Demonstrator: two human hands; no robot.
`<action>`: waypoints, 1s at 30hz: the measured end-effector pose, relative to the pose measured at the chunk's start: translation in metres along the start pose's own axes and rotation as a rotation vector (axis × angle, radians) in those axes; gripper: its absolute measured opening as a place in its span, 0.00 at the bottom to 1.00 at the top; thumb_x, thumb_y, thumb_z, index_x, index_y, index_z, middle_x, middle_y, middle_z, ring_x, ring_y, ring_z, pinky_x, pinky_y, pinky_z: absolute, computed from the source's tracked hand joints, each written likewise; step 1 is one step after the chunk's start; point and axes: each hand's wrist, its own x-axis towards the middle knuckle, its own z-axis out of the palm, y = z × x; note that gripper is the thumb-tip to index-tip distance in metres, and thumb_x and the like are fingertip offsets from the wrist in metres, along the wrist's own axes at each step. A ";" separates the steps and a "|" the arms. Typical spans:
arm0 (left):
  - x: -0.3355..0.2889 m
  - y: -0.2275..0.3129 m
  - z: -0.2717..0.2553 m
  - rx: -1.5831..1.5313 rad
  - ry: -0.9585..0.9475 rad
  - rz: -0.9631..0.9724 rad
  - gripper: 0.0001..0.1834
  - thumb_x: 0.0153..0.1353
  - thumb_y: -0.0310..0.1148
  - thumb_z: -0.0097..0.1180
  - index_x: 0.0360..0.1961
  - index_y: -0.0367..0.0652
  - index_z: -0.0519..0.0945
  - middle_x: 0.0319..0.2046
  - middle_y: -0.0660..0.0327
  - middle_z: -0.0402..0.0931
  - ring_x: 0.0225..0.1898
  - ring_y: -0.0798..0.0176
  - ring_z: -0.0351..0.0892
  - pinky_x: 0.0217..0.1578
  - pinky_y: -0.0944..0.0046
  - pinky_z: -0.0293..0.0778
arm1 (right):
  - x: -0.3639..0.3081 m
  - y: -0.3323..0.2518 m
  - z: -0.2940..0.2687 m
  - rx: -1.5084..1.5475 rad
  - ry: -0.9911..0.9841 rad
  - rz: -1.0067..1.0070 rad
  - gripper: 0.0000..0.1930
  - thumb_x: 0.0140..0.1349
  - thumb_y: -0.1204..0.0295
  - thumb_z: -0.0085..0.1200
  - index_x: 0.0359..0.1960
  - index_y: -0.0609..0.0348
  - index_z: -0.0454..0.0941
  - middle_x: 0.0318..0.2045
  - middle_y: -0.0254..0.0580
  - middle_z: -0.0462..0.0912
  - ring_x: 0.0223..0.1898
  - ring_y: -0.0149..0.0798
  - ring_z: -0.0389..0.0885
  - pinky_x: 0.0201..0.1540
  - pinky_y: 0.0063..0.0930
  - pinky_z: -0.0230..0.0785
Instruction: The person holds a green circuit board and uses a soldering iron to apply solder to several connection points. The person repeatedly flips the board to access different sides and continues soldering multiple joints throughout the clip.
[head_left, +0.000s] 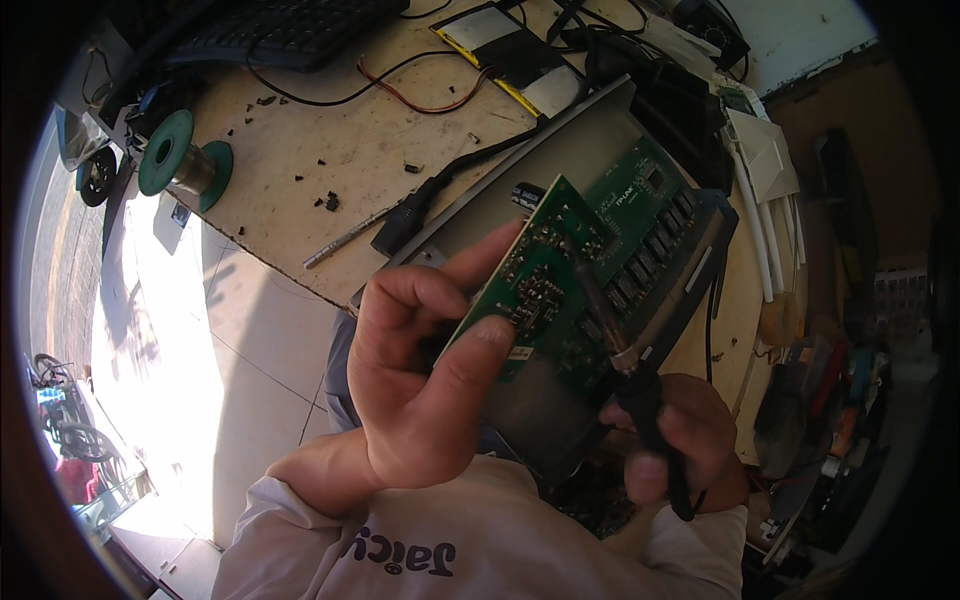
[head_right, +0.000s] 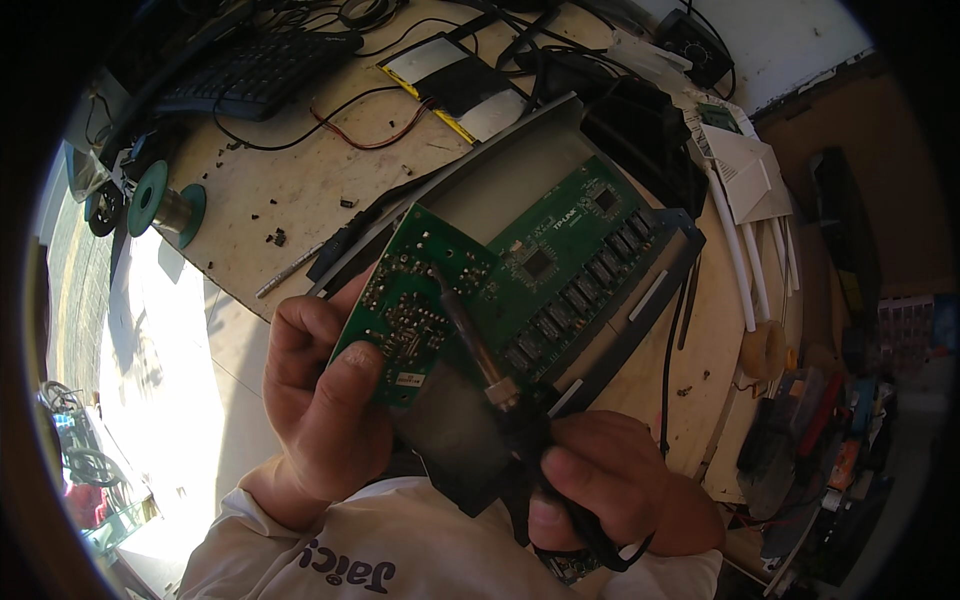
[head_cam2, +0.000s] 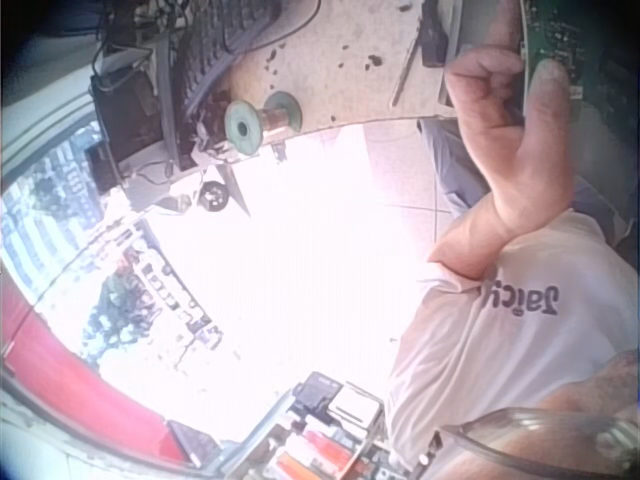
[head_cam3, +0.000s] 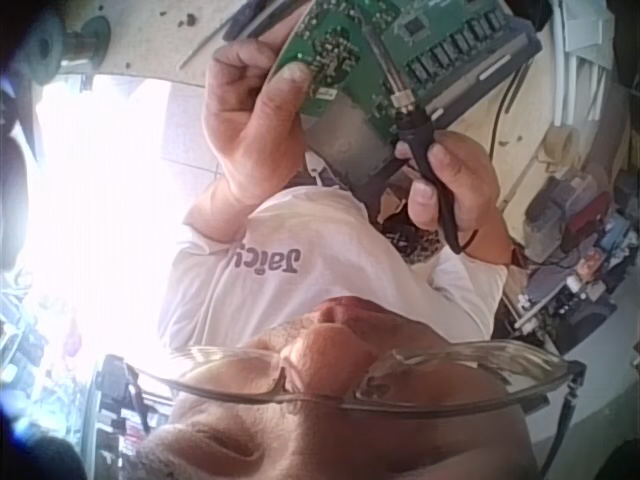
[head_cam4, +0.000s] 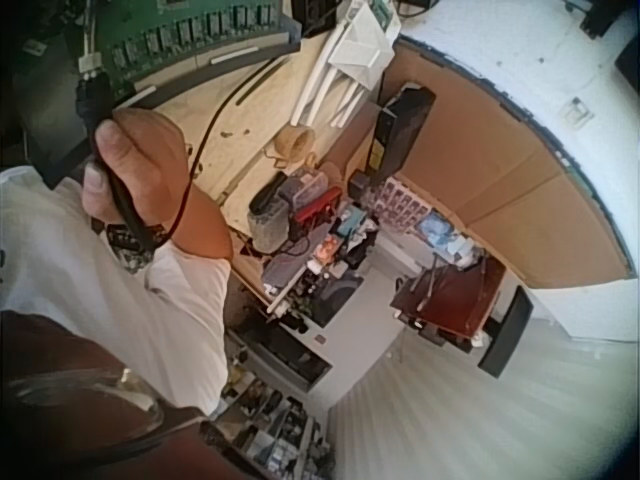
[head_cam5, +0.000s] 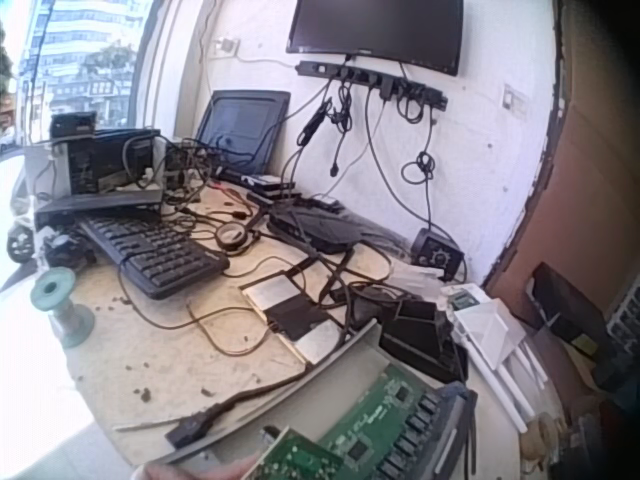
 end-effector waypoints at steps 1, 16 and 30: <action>0.000 0.000 0.000 -0.003 -0.005 0.000 0.13 0.67 0.15 0.50 0.45 0.39 0.62 0.66 0.33 0.68 0.63 0.56 0.74 0.63 0.59 0.68 | 0.000 0.000 0.000 0.009 -0.004 0.001 0.30 0.74 0.60 0.50 0.73 0.56 0.57 0.31 0.53 0.84 0.23 0.40 0.84 0.23 0.32 0.78; 0.002 0.001 -0.002 0.000 -0.010 -0.004 0.13 0.67 0.15 0.51 0.45 0.40 0.62 0.65 0.33 0.68 0.62 0.57 0.75 0.63 0.60 0.69 | 0.000 0.002 0.004 0.033 0.095 -0.058 0.29 0.75 0.56 0.48 0.70 0.58 0.60 0.28 0.51 0.84 0.21 0.39 0.84 0.22 0.32 0.77; 0.001 0.002 -0.003 0.023 -0.033 -0.016 0.13 0.68 0.16 0.51 0.45 0.40 0.61 0.66 0.33 0.68 0.63 0.57 0.74 0.63 0.61 0.68 | -0.005 0.003 -0.001 0.079 0.028 -0.017 0.30 0.74 0.58 0.52 0.70 0.59 0.59 0.34 0.54 0.85 0.28 0.42 0.86 0.30 0.35 0.81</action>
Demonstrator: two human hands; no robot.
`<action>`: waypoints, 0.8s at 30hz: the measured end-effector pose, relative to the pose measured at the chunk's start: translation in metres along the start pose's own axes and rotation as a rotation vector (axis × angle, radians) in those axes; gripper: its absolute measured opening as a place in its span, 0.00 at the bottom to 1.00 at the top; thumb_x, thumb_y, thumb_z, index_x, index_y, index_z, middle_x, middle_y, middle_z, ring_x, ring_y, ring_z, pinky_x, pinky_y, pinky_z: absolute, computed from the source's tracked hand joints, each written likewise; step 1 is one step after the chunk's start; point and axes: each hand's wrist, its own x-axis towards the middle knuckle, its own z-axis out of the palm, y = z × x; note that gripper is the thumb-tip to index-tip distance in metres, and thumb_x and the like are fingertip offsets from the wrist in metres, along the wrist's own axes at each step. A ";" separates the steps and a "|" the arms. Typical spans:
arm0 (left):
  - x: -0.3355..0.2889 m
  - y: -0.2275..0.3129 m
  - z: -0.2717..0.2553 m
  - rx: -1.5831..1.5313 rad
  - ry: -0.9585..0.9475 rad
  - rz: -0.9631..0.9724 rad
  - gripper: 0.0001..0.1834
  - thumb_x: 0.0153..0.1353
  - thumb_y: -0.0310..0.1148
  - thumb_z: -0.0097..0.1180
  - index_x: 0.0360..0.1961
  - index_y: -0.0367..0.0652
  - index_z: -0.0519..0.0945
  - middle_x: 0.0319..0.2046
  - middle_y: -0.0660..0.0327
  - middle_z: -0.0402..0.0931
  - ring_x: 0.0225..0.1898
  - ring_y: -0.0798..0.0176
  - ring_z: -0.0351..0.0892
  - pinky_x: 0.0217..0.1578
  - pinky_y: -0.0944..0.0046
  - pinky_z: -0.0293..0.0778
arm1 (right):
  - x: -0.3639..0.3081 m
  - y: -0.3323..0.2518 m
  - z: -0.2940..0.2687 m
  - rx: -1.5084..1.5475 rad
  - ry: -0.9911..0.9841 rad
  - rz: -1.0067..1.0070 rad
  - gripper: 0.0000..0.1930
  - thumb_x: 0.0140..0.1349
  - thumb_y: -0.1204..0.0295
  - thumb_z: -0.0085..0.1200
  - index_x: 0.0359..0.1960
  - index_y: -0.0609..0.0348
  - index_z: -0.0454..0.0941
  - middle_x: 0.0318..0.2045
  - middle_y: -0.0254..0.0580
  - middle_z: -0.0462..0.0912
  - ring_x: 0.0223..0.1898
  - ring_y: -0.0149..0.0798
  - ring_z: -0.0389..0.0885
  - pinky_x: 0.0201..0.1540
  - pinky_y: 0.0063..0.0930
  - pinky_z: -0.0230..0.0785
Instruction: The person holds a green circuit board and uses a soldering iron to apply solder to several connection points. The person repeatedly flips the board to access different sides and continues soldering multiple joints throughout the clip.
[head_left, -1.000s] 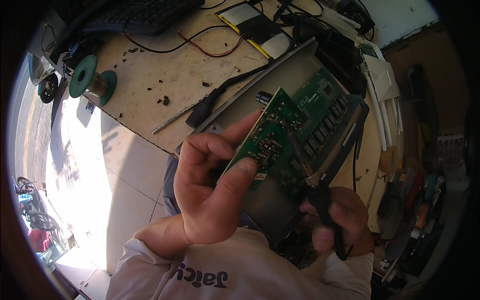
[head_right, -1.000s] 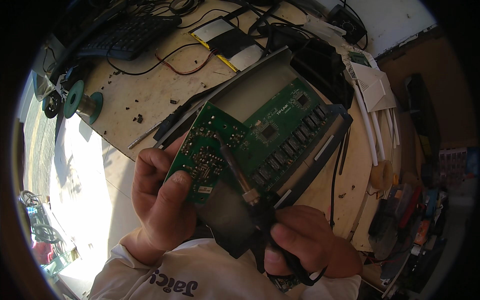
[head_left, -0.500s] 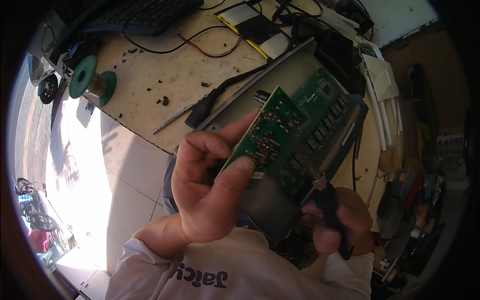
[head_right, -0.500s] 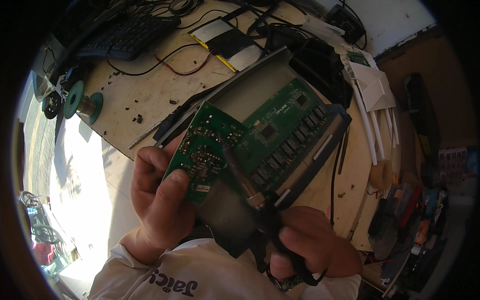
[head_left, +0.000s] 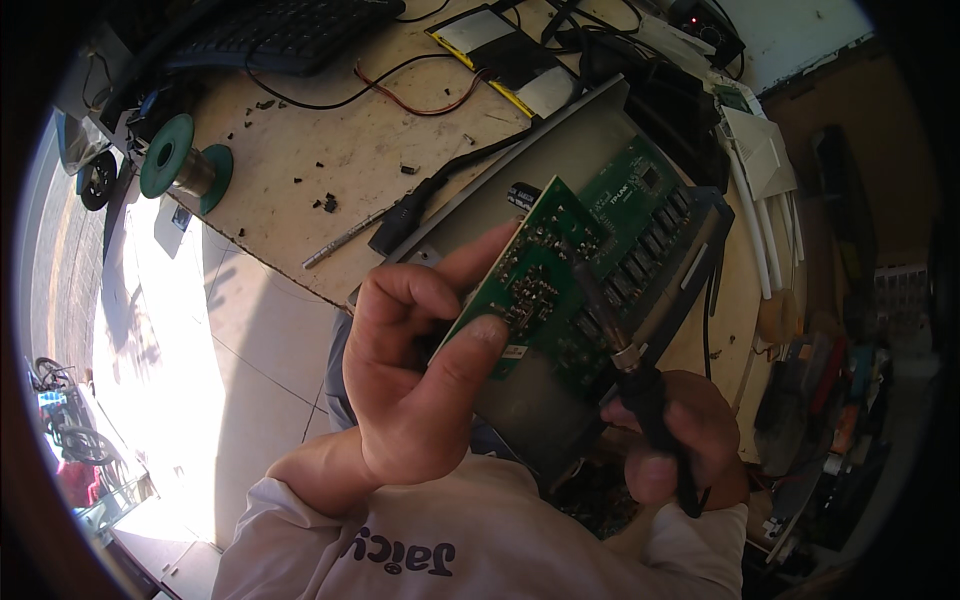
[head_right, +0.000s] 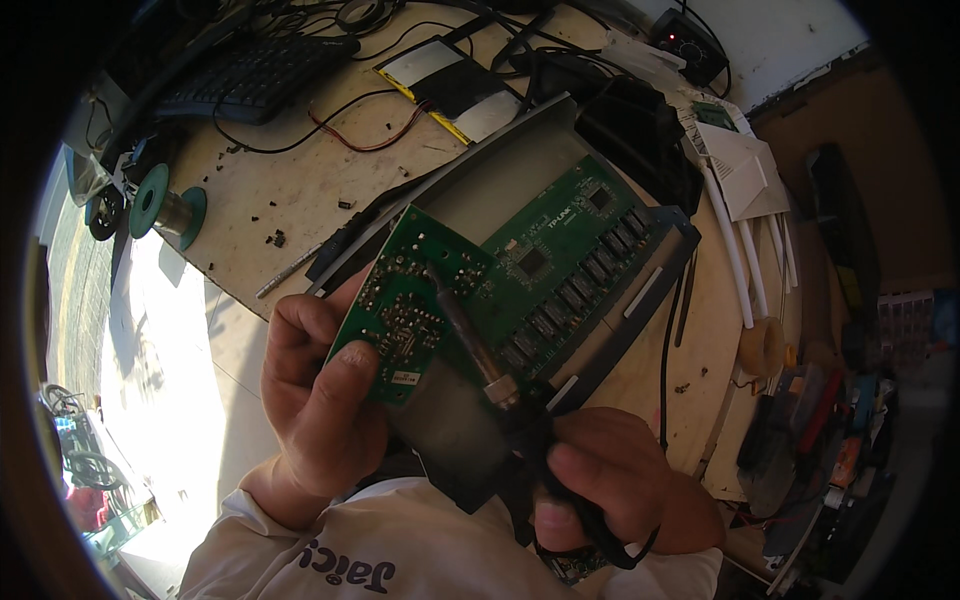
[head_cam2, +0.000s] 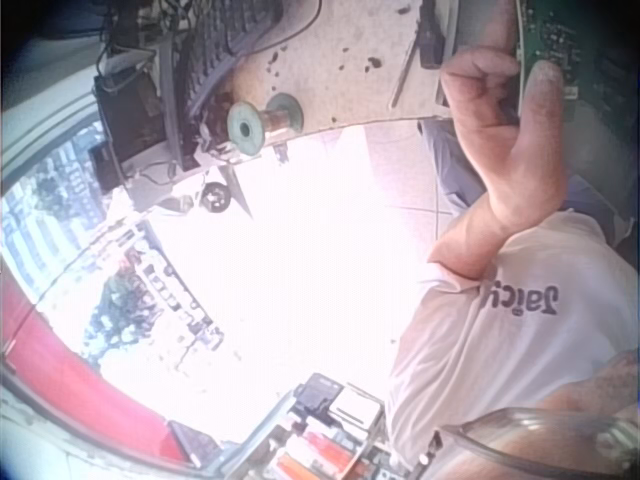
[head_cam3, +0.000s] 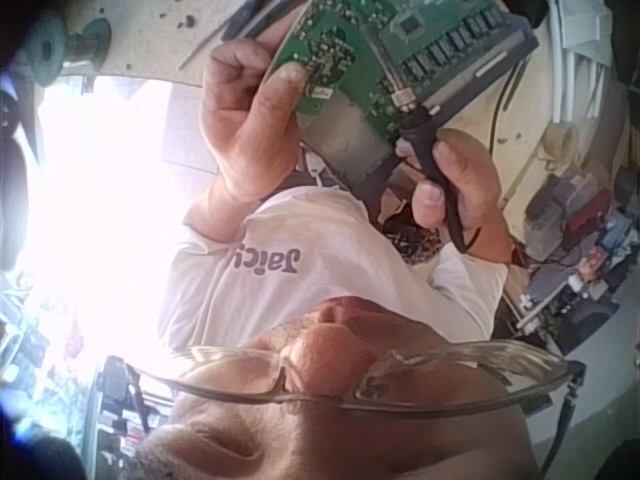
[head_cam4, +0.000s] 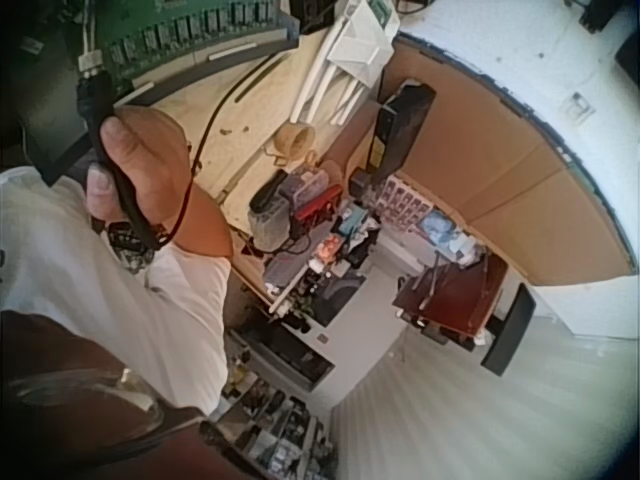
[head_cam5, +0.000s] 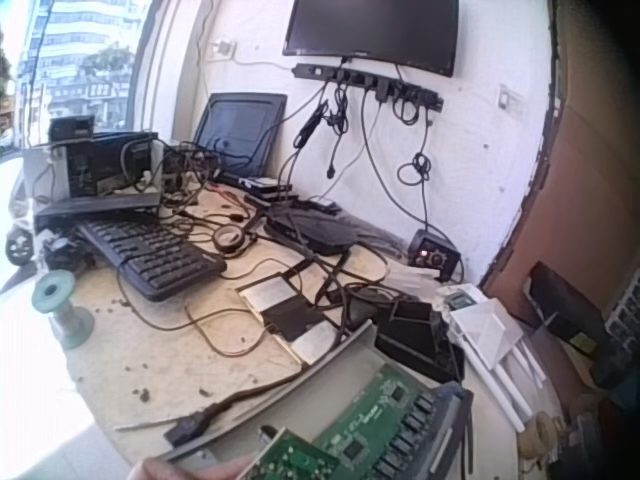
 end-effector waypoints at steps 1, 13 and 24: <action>0.000 0.000 0.000 -0.002 0.000 0.000 0.13 0.68 0.16 0.51 0.44 0.40 0.61 0.66 0.33 0.68 0.63 0.57 0.74 0.63 0.61 0.68 | 0.000 -0.001 -0.001 0.027 0.009 0.005 0.29 0.71 0.62 0.53 0.69 0.60 0.61 0.34 0.55 0.84 0.28 0.44 0.86 0.29 0.37 0.80; 0.008 0.021 -0.005 0.046 -0.078 -0.155 0.12 0.67 0.18 0.53 0.42 0.39 0.62 0.64 0.33 0.70 0.59 0.57 0.77 0.59 0.60 0.73 | 0.000 -0.013 -0.022 0.337 0.192 0.193 0.23 0.67 0.68 0.61 0.59 0.63 0.69 0.39 0.58 0.80 0.35 0.43 0.85 0.37 0.38 0.83; 0.015 0.035 -0.002 -0.059 -0.032 -0.327 0.11 0.65 0.19 0.55 0.42 0.40 0.65 0.63 0.35 0.72 0.58 0.56 0.78 0.58 0.59 0.75 | 0.006 -0.017 -0.011 0.330 0.269 0.258 0.20 0.66 0.72 0.60 0.56 0.65 0.70 0.37 0.55 0.82 0.36 0.44 0.85 0.39 0.38 0.82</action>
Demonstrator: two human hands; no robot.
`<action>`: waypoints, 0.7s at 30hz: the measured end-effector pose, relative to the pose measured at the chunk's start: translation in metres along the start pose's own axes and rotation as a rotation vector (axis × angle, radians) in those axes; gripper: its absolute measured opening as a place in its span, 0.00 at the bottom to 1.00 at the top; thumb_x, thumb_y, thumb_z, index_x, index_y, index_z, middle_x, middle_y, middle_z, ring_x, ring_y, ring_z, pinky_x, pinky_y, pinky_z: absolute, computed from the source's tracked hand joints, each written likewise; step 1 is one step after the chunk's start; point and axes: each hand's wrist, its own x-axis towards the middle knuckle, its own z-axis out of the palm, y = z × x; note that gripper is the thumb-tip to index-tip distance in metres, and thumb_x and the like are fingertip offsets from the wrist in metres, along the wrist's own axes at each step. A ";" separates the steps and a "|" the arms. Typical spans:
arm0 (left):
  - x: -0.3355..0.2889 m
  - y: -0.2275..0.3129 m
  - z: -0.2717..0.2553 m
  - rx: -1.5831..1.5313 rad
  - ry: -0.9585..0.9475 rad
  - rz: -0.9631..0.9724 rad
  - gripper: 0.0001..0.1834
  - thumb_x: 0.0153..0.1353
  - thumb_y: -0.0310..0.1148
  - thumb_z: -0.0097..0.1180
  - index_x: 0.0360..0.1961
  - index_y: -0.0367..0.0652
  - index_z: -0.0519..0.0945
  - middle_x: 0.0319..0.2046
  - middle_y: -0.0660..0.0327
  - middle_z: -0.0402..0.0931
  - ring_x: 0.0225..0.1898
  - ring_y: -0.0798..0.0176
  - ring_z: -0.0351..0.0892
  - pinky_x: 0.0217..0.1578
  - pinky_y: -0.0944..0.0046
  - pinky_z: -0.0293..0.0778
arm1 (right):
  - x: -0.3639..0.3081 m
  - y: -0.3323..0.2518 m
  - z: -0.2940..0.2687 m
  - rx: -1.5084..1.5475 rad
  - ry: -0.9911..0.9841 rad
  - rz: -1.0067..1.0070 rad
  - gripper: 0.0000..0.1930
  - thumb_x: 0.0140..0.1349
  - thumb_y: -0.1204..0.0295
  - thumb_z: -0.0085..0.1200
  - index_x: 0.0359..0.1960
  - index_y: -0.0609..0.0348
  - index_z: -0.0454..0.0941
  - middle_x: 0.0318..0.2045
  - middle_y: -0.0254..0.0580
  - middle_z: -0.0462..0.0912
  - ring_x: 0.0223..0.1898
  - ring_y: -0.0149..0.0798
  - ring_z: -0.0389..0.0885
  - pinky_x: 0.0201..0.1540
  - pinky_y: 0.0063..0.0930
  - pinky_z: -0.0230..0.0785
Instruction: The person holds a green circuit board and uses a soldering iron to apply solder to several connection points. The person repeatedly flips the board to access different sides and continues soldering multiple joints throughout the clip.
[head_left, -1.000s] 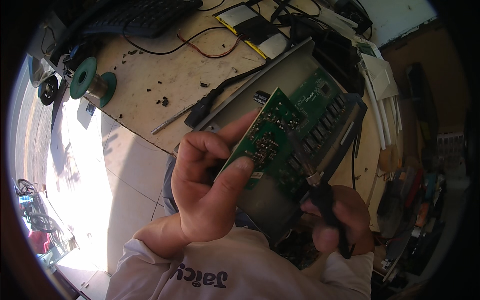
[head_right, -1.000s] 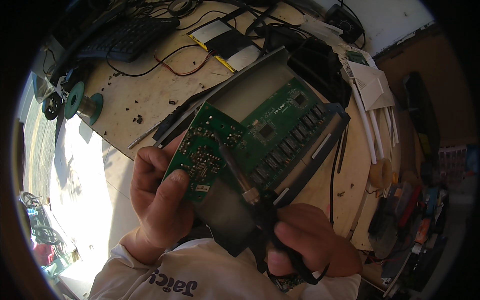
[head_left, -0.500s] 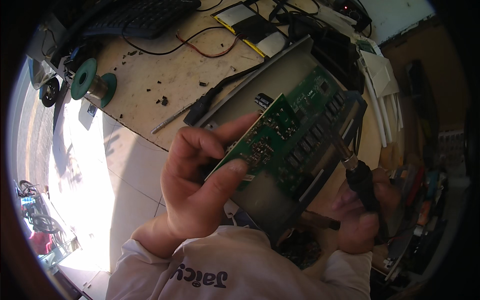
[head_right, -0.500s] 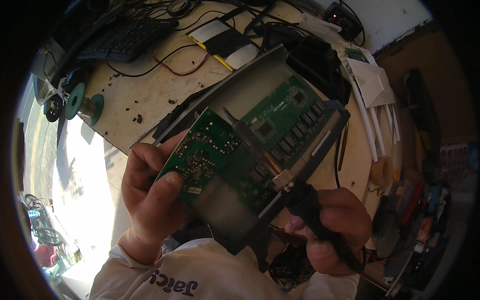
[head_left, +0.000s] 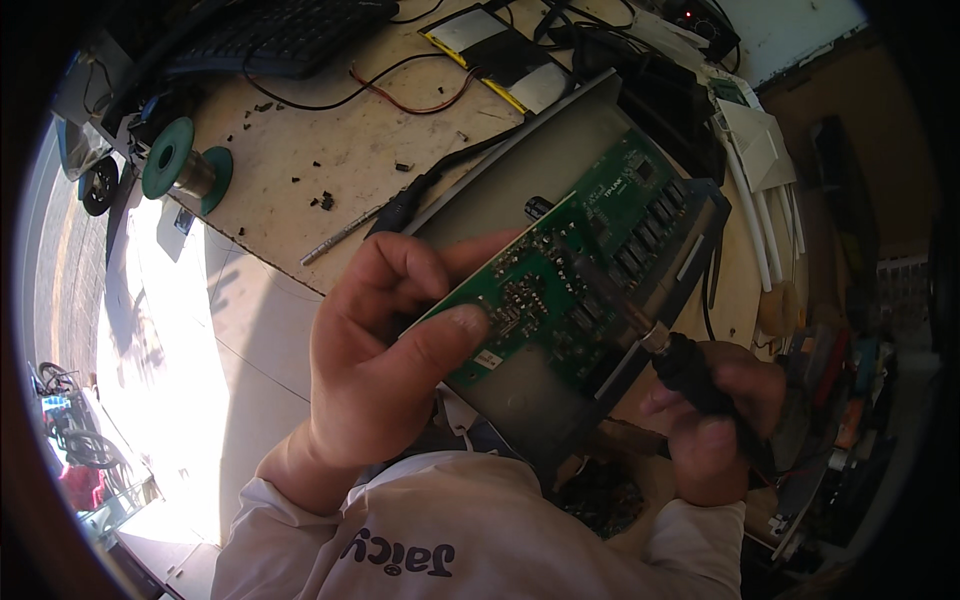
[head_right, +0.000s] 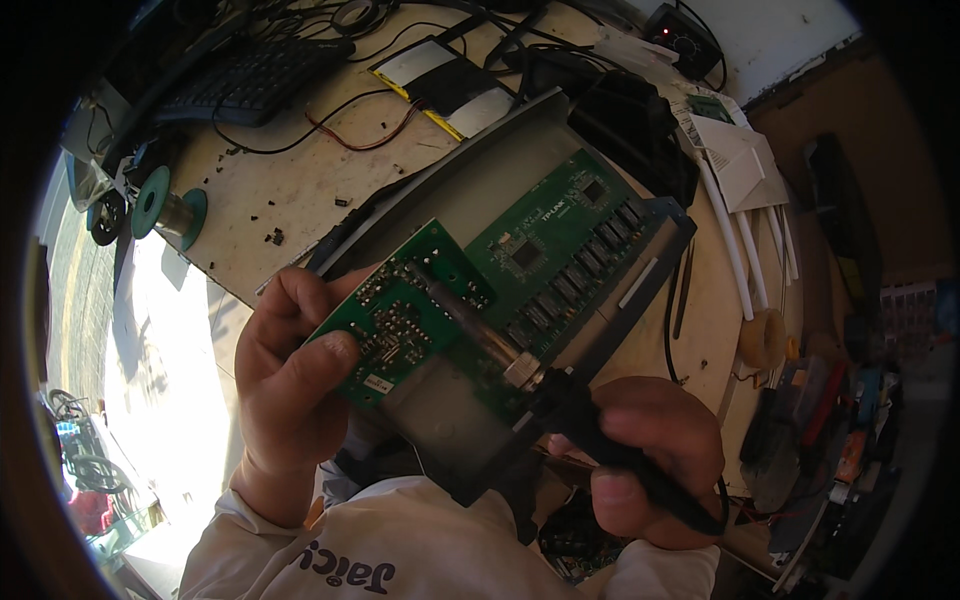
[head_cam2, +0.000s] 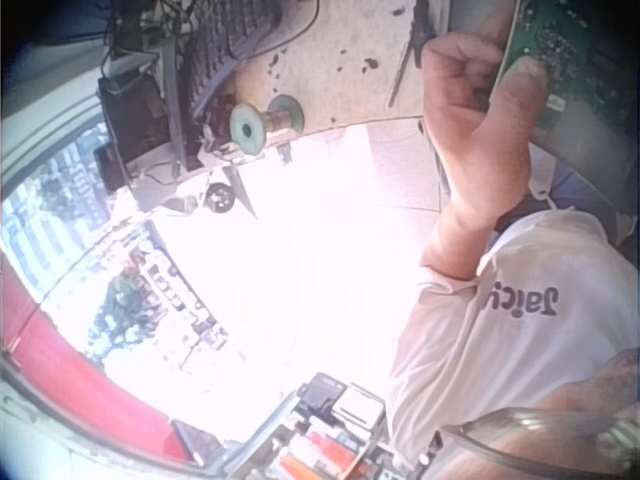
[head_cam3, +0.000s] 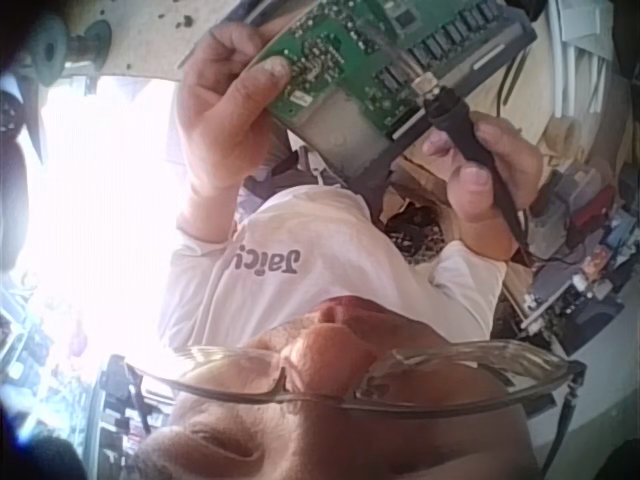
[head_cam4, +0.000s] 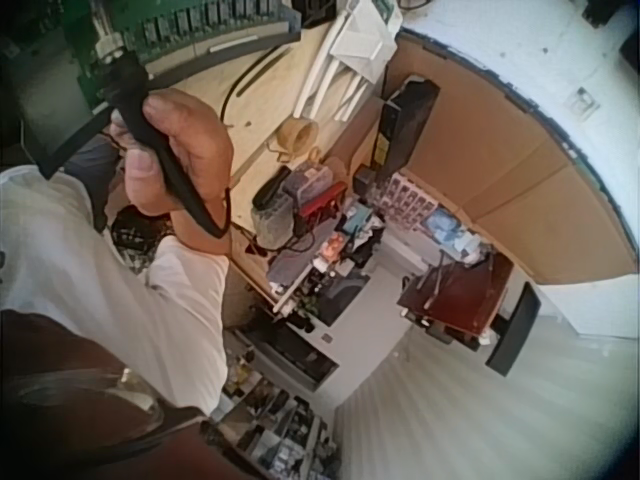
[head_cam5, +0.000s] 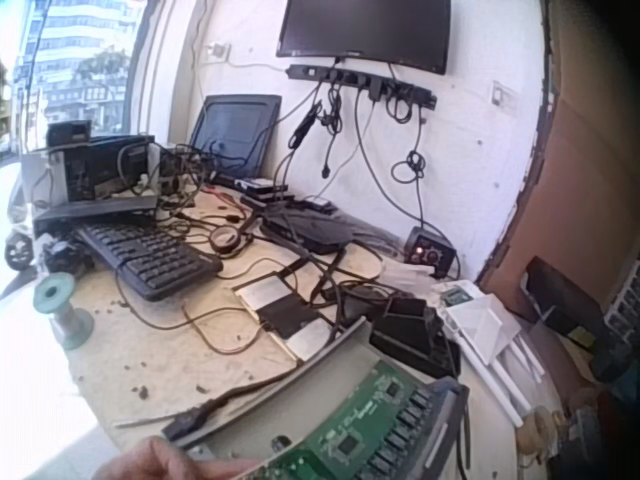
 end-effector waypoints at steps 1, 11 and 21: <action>0.000 0.000 0.000 -0.020 0.003 -0.002 0.11 0.65 0.18 0.55 0.42 0.40 0.65 0.62 0.35 0.72 0.58 0.55 0.78 0.58 0.59 0.75 | 0.000 0.000 0.000 -0.006 -0.002 -0.001 0.20 0.66 0.72 0.59 0.57 0.65 0.70 0.38 0.55 0.82 0.37 0.44 0.85 0.39 0.39 0.82; 0.001 -0.001 -0.001 -0.034 -0.015 -0.003 0.11 0.65 0.18 0.54 0.42 0.40 0.65 0.63 0.35 0.72 0.59 0.55 0.77 0.60 0.59 0.74 | 0.000 0.003 -0.001 0.006 -0.035 -0.011 0.21 0.67 0.73 0.59 0.59 0.64 0.69 0.41 0.56 0.81 0.38 0.46 0.86 0.39 0.39 0.83; 0.000 -0.002 -0.002 -0.036 -0.028 0.007 0.12 0.66 0.19 0.54 0.43 0.40 0.64 0.63 0.35 0.71 0.59 0.56 0.77 0.60 0.59 0.74 | -0.001 0.001 0.002 -0.001 -0.008 0.013 0.21 0.68 0.72 0.58 0.59 0.63 0.69 0.40 0.55 0.81 0.37 0.46 0.86 0.38 0.39 0.83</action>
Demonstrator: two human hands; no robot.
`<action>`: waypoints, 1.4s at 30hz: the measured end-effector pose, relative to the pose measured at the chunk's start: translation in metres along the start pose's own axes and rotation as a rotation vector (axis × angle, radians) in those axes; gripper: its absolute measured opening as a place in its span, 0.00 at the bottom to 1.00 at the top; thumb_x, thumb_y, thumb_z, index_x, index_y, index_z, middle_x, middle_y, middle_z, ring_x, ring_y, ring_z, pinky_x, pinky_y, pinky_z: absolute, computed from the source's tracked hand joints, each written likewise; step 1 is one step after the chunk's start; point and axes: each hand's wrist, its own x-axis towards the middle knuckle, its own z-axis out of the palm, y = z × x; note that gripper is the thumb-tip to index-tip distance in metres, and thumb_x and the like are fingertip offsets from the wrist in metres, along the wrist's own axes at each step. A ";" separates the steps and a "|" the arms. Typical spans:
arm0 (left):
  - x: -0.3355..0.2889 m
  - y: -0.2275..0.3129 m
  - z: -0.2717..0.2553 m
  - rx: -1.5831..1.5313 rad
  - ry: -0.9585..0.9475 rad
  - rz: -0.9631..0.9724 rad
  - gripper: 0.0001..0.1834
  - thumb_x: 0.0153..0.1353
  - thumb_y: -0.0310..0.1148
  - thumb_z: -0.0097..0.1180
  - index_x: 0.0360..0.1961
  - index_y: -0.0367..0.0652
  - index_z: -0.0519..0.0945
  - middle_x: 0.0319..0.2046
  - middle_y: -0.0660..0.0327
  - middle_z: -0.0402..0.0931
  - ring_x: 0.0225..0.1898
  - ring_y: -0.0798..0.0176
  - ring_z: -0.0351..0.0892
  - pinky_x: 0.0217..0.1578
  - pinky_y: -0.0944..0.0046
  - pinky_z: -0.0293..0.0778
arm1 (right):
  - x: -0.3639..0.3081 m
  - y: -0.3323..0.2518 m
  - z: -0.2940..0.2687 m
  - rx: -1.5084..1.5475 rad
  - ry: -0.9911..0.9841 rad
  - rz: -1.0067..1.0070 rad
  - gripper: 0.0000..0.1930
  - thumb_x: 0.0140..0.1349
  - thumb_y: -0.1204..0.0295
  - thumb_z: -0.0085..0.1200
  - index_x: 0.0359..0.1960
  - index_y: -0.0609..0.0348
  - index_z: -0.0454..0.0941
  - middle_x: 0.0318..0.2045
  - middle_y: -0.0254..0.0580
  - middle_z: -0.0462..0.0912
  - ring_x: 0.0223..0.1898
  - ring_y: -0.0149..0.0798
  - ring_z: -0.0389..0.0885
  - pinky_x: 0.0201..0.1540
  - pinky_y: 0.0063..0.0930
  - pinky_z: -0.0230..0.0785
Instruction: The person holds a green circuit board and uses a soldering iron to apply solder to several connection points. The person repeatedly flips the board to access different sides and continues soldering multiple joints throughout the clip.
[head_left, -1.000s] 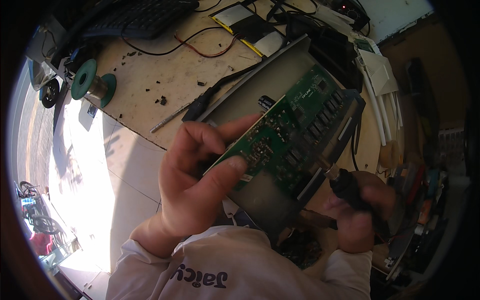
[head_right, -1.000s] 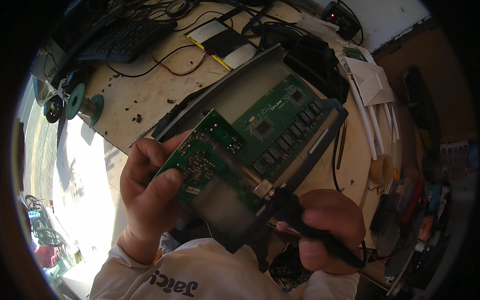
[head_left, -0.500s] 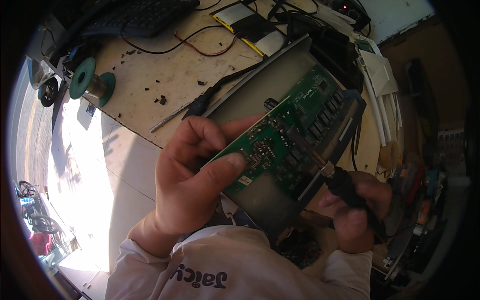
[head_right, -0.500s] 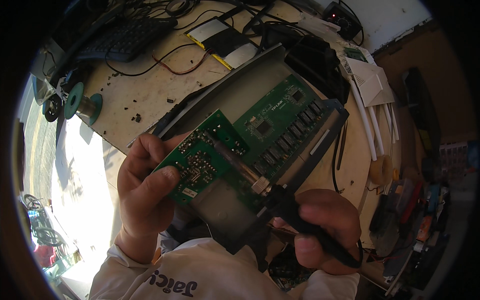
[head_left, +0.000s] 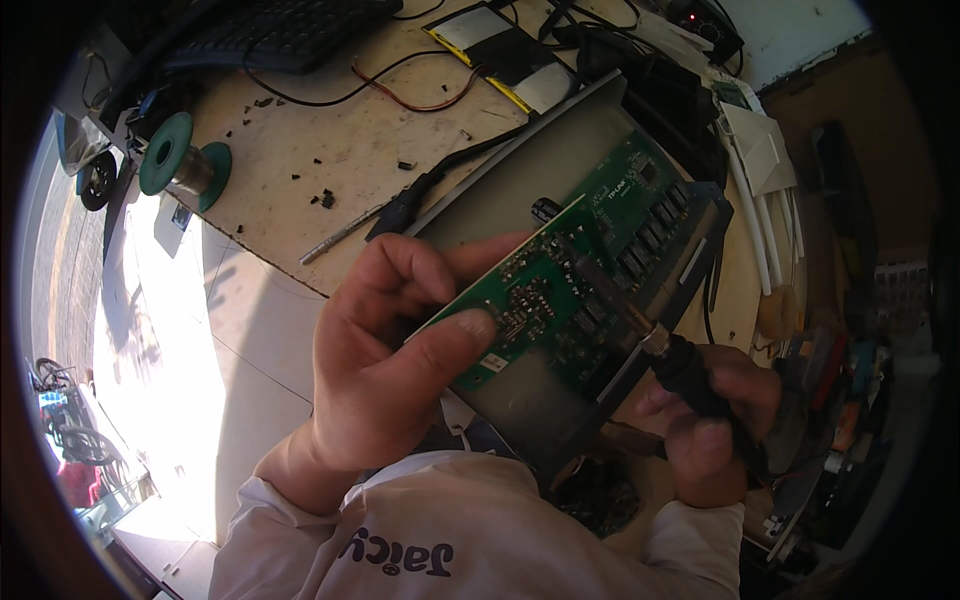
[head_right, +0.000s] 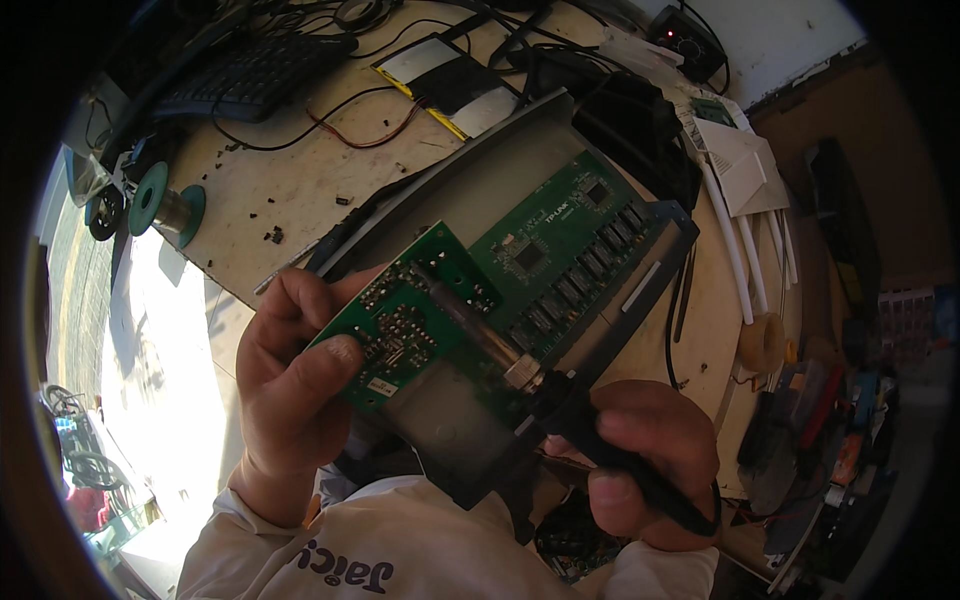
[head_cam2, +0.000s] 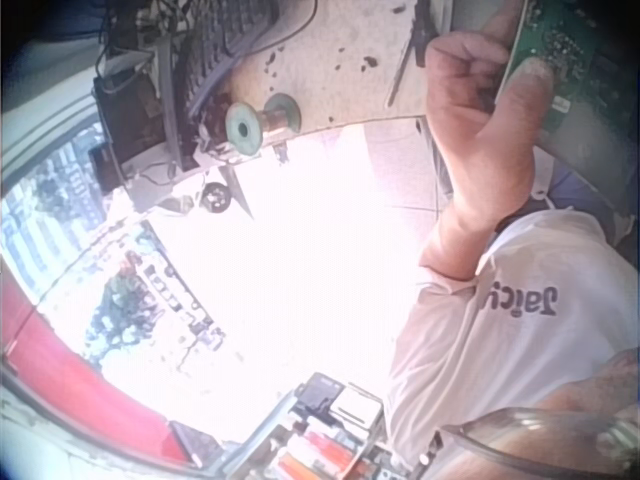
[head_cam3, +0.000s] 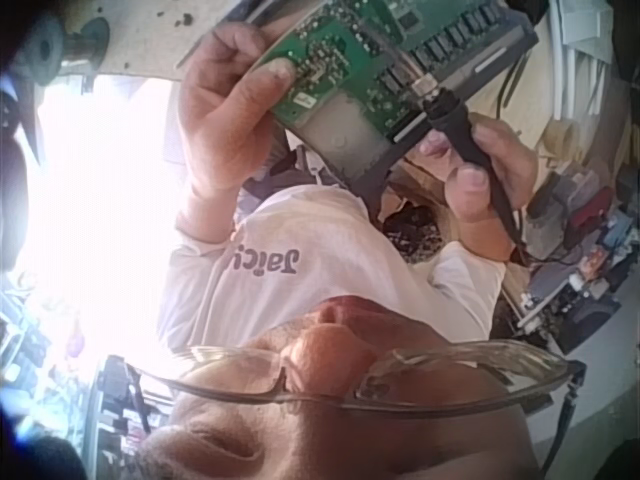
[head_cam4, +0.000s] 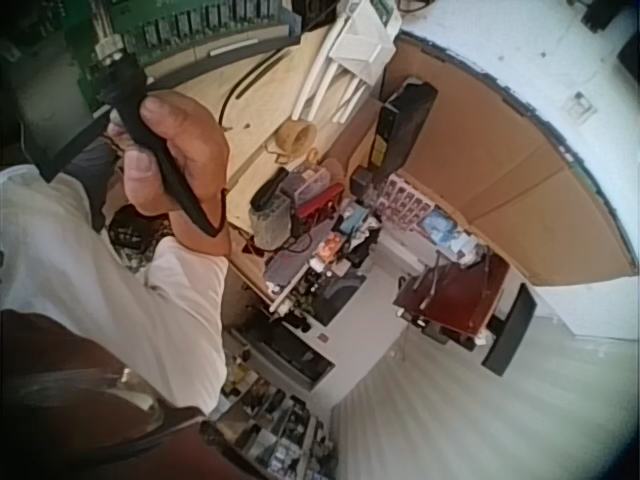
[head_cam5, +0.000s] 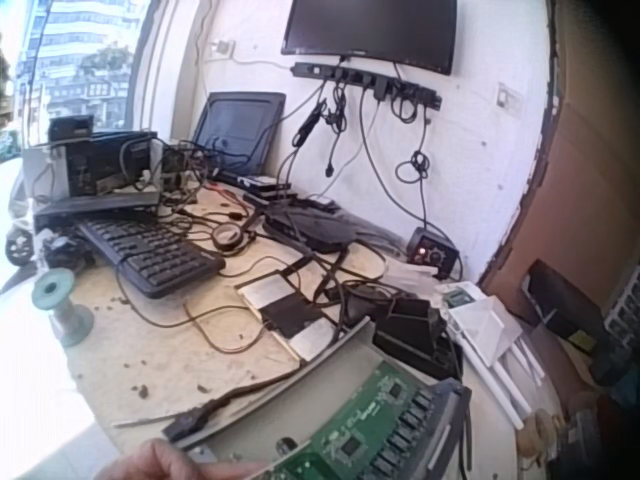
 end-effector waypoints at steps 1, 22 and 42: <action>0.000 0.000 0.000 -0.011 -0.003 0.000 0.12 0.66 0.19 0.54 0.43 0.40 0.64 0.63 0.35 0.71 0.59 0.56 0.77 0.60 0.59 0.74 | 0.000 0.000 0.000 -0.007 -0.005 -0.004 0.21 0.68 0.72 0.58 0.59 0.63 0.69 0.40 0.55 0.82 0.36 0.45 0.86 0.37 0.39 0.83; 0.000 0.000 0.001 0.042 0.008 0.013 0.12 0.67 0.19 0.55 0.43 0.40 0.64 0.64 0.35 0.71 0.59 0.58 0.77 0.60 0.60 0.73 | 0.005 0.013 -0.008 -0.079 -0.067 -0.120 0.20 0.68 0.69 0.57 0.58 0.63 0.70 0.37 0.57 0.83 0.30 0.45 0.87 0.31 0.38 0.82; 0.001 -0.033 -0.005 1.017 -0.251 0.739 0.18 0.54 0.15 0.63 0.40 0.36 0.67 0.56 0.25 0.74 0.43 0.42 0.84 0.44 0.55 0.81 | 0.018 0.029 -0.003 0.020 0.135 -0.113 0.26 0.75 0.64 0.51 0.70 0.56 0.61 0.55 0.70 0.77 0.48 0.53 0.85 0.41 0.36 0.83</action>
